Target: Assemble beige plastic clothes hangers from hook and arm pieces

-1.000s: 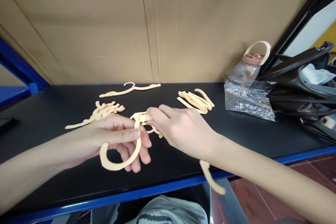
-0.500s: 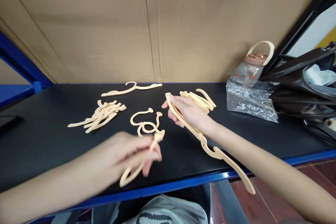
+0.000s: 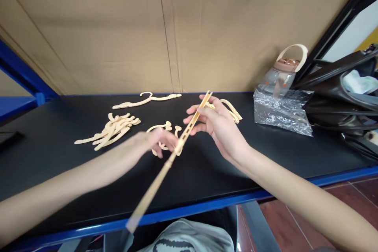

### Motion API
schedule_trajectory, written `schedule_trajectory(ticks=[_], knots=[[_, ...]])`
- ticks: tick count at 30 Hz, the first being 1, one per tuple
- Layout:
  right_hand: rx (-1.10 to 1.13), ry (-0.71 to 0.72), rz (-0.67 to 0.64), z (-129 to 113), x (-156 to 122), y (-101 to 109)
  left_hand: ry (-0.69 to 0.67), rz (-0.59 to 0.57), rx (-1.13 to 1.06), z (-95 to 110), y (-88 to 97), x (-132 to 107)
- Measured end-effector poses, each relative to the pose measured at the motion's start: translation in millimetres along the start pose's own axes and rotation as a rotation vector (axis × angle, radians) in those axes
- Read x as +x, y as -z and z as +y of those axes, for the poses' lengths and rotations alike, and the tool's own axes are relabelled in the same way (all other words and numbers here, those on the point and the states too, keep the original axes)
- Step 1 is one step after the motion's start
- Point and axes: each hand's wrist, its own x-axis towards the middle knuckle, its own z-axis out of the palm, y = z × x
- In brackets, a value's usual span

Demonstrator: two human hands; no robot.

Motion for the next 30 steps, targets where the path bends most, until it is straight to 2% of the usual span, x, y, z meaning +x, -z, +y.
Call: schedule_trajectory(ticks=[1, 2, 4, 6, 9, 10, 13, 15, 18, 22, 25, 28, 30], knots=[[-0.008, 0.050, 0.024, -1.2, -3.2, -0.2, 0.080, -0.091, -0.167, 3.3, -7.1, -4.2], [-0.035, 0.095, 0.038, -2.4, -6.5, 0.1, 0.158, -0.131, -0.335, 6.3, -12.5, -8.2], [-0.152, 0.183, 0.040, -4.9, -12.7, 2.4, 0.252, -0.042, -0.550, 11.0, -16.9, -15.2], [-0.339, 0.332, 0.076, -7.2, -18.6, 5.7, 0.290, 0.062, -0.522, 13.1, -13.7, -19.8], [-0.718, 0.683, 0.221, -8.5, -27.8, 6.0, 0.277, 0.188, -0.439, 11.1, -5.7, -20.6], [-0.884, 0.767, 0.215, -7.9, -30.5, 3.9, 0.278, 0.205, -0.440, 10.0, -4.4, -19.7], [-1.340, 0.871, -0.060, -2.9, -32.7, -5.5, 0.307, 0.166, -0.514, 10.6, -6.4, -17.2], [-1.430, 0.846, -0.167, 1.7, -28.0, -9.2, 0.334, 0.114, -0.580, 15.2, -9.3, -18.3], [-1.396, 0.829, -0.333, 7.8, -16.4, -6.3, 0.409, 0.056, -0.681, 23.6, -10.9, -23.8], [-1.430, 0.858, -0.397, 15.7, -6.7, 0.1, 0.479, 0.082, -0.745, 26.0, -13.5, -26.0], [-1.404, 0.717, -0.381, 21.2, -4.5, -3.0, 0.413, 0.181, -0.651, 19.1, -20.5, -19.4], [-1.234, 0.501, -0.352, 24.5, -1.5, -10.4, 0.267, 0.316, -0.450, 10.7, -27.1, -10.8], [-1.113, 0.415, -0.325, 25.7, 2.1, -14.3, 0.153, 0.358, -0.303, 7.8, -28.7, -6.1]])
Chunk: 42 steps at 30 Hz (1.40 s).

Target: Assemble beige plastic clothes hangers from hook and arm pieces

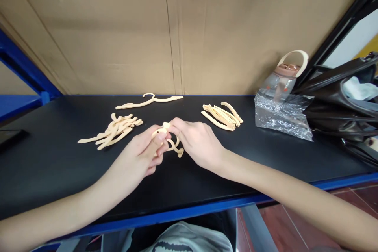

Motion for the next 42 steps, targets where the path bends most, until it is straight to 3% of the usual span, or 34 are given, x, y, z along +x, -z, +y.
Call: schedule_trajectory(ticks=[2, 6, 10, 12, 14, 17, 20, 23, 25, 27, 29, 31, 34, 36, 38, 40, 42], knots=[[0.079, -0.026, 0.015, 0.6, 4.4, -1.4, -0.039, 0.002, 0.026, 0.4, -1.3, 3.6], [0.231, -0.069, -0.008, 1.9, 8.1, -2.8, 0.031, 0.009, -0.047, 2.2, -0.5, 7.8], [0.437, -0.091, 0.043, -1.0, 7.6, -4.4, -0.184, 0.041, 0.224, 2.0, 4.8, 7.3], [0.449, -0.071, 0.055, -1.4, 9.5, -4.0, -0.150, 0.033, 0.207, 6.1, 6.8, 6.7], [0.298, -0.033, 0.032, -0.1, 13.2, -1.7, 0.014, -0.015, 0.028, 13.8, 8.4, 7.1], [-0.203, 0.041, 0.001, 1.1, 18.2, 4.9, 0.175, -0.076, -0.180, 28.0, 13.9, 10.6], [-0.545, 0.154, -0.035, -4.5, 18.3, 9.9, 0.263, -0.130, -0.165, 38.0, 22.1, 15.8], [-0.676, 0.191, -0.089, -13.2, 16.7, 10.2, 0.285, -0.190, -0.131, 37.9, 20.8, 17.1], [-0.610, 0.108, -0.133, -13.7, 19.0, 10.1, 0.221, -0.136, -0.136, 32.8, 11.0, 13.8], [-0.365, -0.030, -0.206, -5.4, 25.3, 12.4, 0.114, -0.035, -0.103, 26.5, -0.6, 9.0], [-0.103, -0.083, -0.237, 12.3, 33.8, 17.9, 0.068, -0.110, 0.019, 21.4, -3.8, 7.0], [-0.123, -0.105, -0.102, 36.7, 41.4, 25.3, -0.037, -0.196, 0.322, 18.2, 9.5, 12.5], [-0.403, -0.257, 0.040, 75.6, 46.8, 34.8, -0.286, 0.006, 0.882, 14.2, 58.2, 34.8], [-0.557, -0.398, 0.067, 96.7, 46.3, 37.9, -0.239, 0.065, 1.127, 11.4, 95.9, 52.7], [-0.568, -0.408, 0.052, 111.6, 44.1, 38.4, -0.056, 0.063, 1.218, 9.7, 125.4, 68.0], [-0.560, -0.393, 0.034, 120.2, 42.0, 37.5, -0.028, 0.064, 1.227, 10.5, 141.9, 80.7], [-0.547, -0.368, 0.031, 123.7, 40.9, 36.5, -0.043, 0.094, 1.266, 14.0, 146.9, 93.7]])
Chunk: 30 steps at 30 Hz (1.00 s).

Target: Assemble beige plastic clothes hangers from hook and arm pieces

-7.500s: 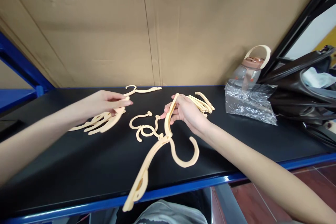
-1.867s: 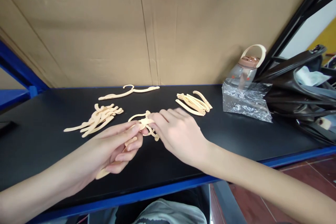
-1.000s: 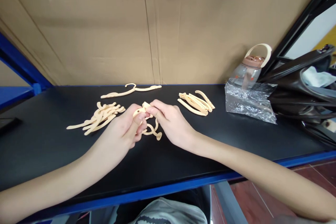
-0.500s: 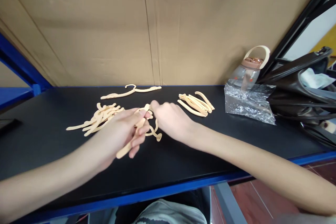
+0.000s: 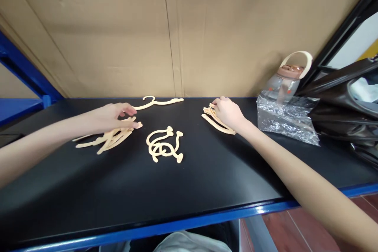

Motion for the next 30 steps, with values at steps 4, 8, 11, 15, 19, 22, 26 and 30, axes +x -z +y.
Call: schedule_trajectory(ticks=[4, 8, 11, 15, 19, 22, 26, 30], knots=[[0.015, 0.052, 0.063, -2.4, -2.3, 2.1, 0.011, 0.100, 0.073, 10.9, 1.4, 35.4], [0.078, 0.126, 0.148, -7.9, -9.5, 9.3, 0.001, 0.042, 0.165, 22.4, -6.9, 71.6], [0.141, 0.181, 0.167, -13.3, -16.6, 15.1, -0.041, 0.043, 0.133, 26.0, -13.6, 88.1], [0.234, 0.243, 0.192, -23.0, -25.0, 21.7, -0.144, 0.059, 0.066, 25.6, -17.1, 95.5], [0.361, 0.286, 0.154, -32.4, -31.4, 23.4, -0.227, 0.201, 0.027, 31.6, -12.3, 84.6], [0.522, 0.246, 0.153, -37.0, -33.5, 22.4, -0.309, 0.343, 0.008, 49.9, -6.6, 59.8], [0.929, 0.071, 0.215, -40.1, -32.3, 25.1, -0.639, 0.644, -0.057, 82.9, -6.4, 14.1], [1.324, -0.075, 0.078, -39.5, -30.9, 31.2, -1.005, 0.650, 0.120, 100.6, -10.5, -16.3]])
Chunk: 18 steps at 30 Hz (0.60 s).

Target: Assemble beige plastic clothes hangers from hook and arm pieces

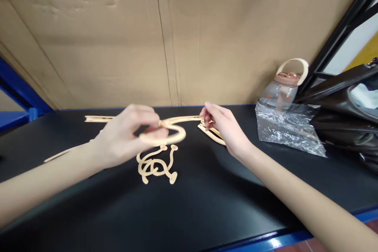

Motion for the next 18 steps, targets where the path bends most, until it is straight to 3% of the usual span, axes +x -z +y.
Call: schedule_trajectory(ticks=[5, 7, 9, 12, 14, 18], knots=[[-0.298, -0.044, -0.250, -7.8, -5.3, 1.1, -0.591, 0.221, 0.182, 11.9, -3.1, 0.2], [-0.338, -0.007, -0.390, -15.7, -12.9, -3.3, -0.686, 0.213, 0.089, 20.9, -8.0, 1.9], [-0.273, 0.016, -0.532, -25.9, -23.6, -10.9, -0.637, 0.066, -0.210, 35.0, -12.8, 4.7], [-0.057, -0.120, -0.775, -37.9, -40.1, -23.4, -0.366, -0.335, -0.660, 59.1, -16.8, 8.9], [0.065, -0.233, -0.818, -39.9, -47.3, -28.8, -0.250, -0.435, -0.771, 71.6, -16.3, 8.8], [0.186, -0.302, -0.642, -34.9, -48.4, -29.2, -0.070, -0.394, -0.809, 81.7, -6.9, -6.4]])
